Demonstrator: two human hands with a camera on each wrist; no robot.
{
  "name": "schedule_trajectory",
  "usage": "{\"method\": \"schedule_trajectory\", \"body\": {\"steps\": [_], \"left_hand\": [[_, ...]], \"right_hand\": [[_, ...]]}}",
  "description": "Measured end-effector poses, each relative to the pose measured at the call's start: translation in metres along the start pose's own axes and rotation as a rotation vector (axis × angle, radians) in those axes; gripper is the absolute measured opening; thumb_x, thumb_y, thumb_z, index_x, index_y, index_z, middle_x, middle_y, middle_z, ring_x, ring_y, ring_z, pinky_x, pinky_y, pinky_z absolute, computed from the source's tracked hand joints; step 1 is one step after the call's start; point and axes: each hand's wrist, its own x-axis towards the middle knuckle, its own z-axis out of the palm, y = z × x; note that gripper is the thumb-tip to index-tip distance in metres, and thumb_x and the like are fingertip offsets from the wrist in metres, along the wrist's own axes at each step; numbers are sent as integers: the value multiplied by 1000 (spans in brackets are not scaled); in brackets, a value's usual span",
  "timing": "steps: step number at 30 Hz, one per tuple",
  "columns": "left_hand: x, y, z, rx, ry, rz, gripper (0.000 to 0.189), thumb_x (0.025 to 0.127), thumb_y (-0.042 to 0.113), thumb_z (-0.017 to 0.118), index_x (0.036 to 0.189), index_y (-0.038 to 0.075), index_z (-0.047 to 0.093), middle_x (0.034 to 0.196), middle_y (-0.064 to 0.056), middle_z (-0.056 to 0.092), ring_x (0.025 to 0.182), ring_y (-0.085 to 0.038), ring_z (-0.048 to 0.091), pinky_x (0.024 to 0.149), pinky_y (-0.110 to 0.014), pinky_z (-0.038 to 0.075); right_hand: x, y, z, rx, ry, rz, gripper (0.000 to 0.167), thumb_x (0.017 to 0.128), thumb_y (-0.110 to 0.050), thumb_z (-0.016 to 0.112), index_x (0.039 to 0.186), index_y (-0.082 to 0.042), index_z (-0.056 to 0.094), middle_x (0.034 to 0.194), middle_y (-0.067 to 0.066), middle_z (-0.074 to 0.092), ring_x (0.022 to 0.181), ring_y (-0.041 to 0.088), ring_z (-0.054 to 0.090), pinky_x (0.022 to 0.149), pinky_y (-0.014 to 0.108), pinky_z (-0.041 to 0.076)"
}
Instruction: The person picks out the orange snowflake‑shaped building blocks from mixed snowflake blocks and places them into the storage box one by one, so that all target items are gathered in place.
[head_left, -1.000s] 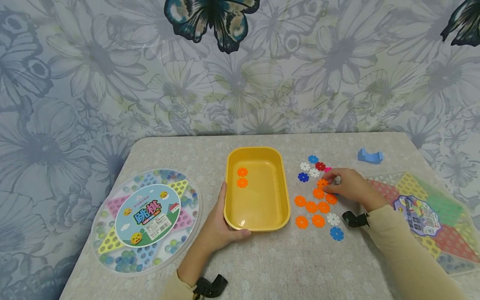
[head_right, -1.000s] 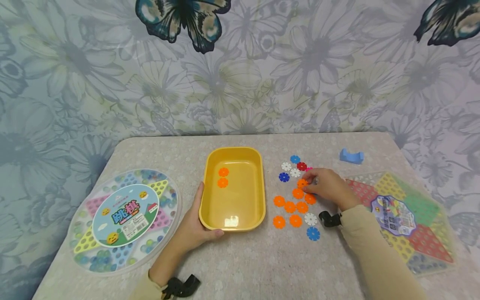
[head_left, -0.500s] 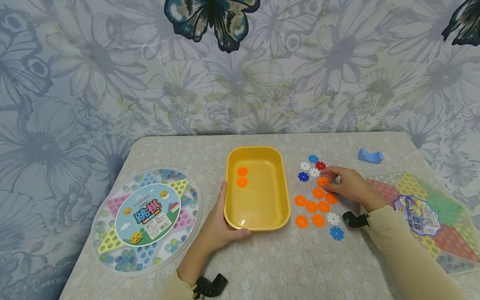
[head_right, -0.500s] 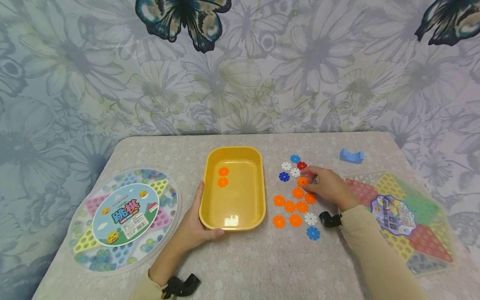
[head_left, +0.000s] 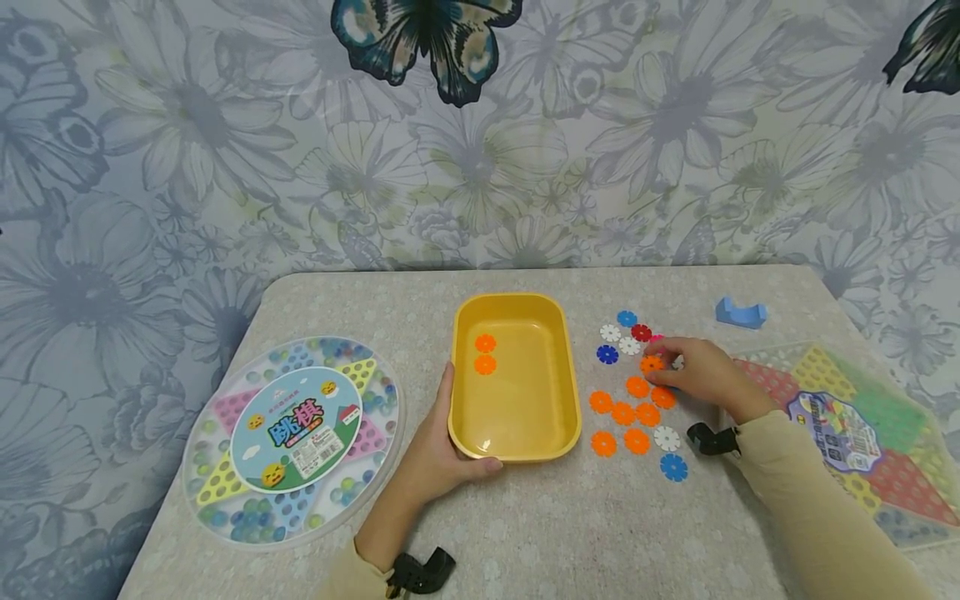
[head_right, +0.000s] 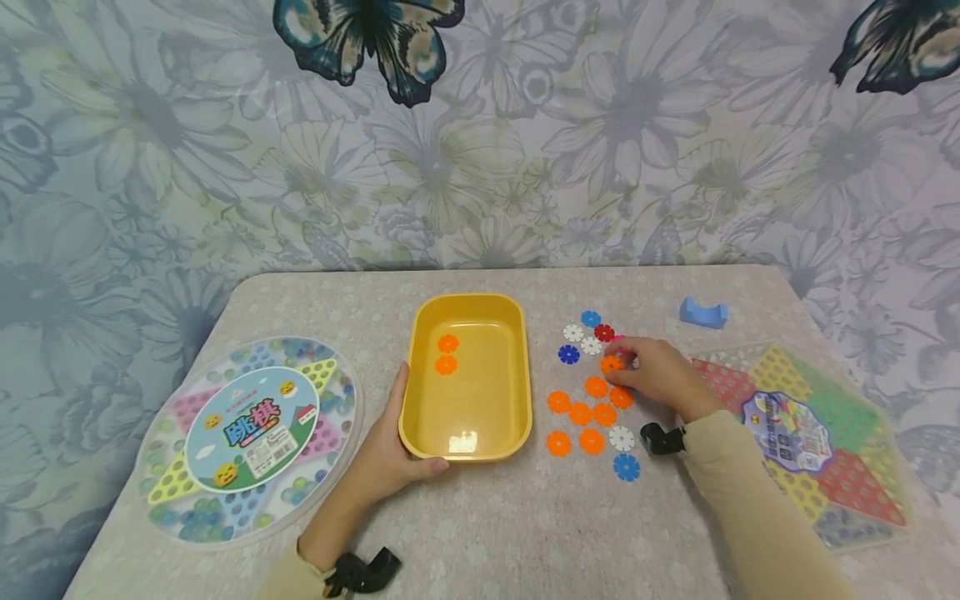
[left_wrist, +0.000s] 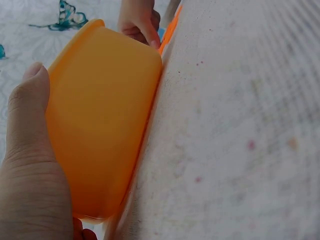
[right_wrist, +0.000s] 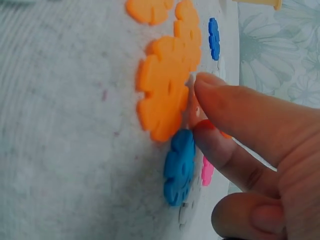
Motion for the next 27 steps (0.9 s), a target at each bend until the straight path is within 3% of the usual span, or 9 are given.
{"method": "schedule_trajectory", "body": {"steps": [3,7,12,19,27], "left_hand": [[0,0,0,0,0,-10,140,64,34,94,160,32,-8,168,8,12,151,-12,26,121,-36,21],[-1,0,1,-2,2,-14,140,64,34,94,160,33,-7,167,11,13,150,-10,26,121,-39,22],[-2,0,1,-1,3,-8,139,64,33,94,160,33,-7,167,11,13,150,-10,26,121,-46,23],[-1,-2,1,11,2,-18,140,64,35,94,160,31,-8,166,14,12,150,-8,25,122,-39,22],[0,-2,1,0,-2,-12,140,64,34,94,159,34,-8,168,9,12,150,-10,26,121,-31,22]], "right_hand": [[0,-1,-1,9,-18,27,50,84,-36,79,126,-11,67,99,5,66,89,23,55,75,32,46],[0,-1,-1,14,-36,47,53,82,-40,80,124,-11,68,98,4,66,88,22,55,73,29,45],[1,0,-1,-9,-23,23,49,82,-41,80,117,-9,71,94,3,66,83,20,55,69,28,44],[1,-2,-5,-56,48,-26,48,83,-47,77,110,-8,72,90,4,68,77,18,55,66,28,44],[4,-40,-14,-34,149,-107,46,87,-43,74,117,-8,71,85,1,65,76,19,54,65,30,46]]}}
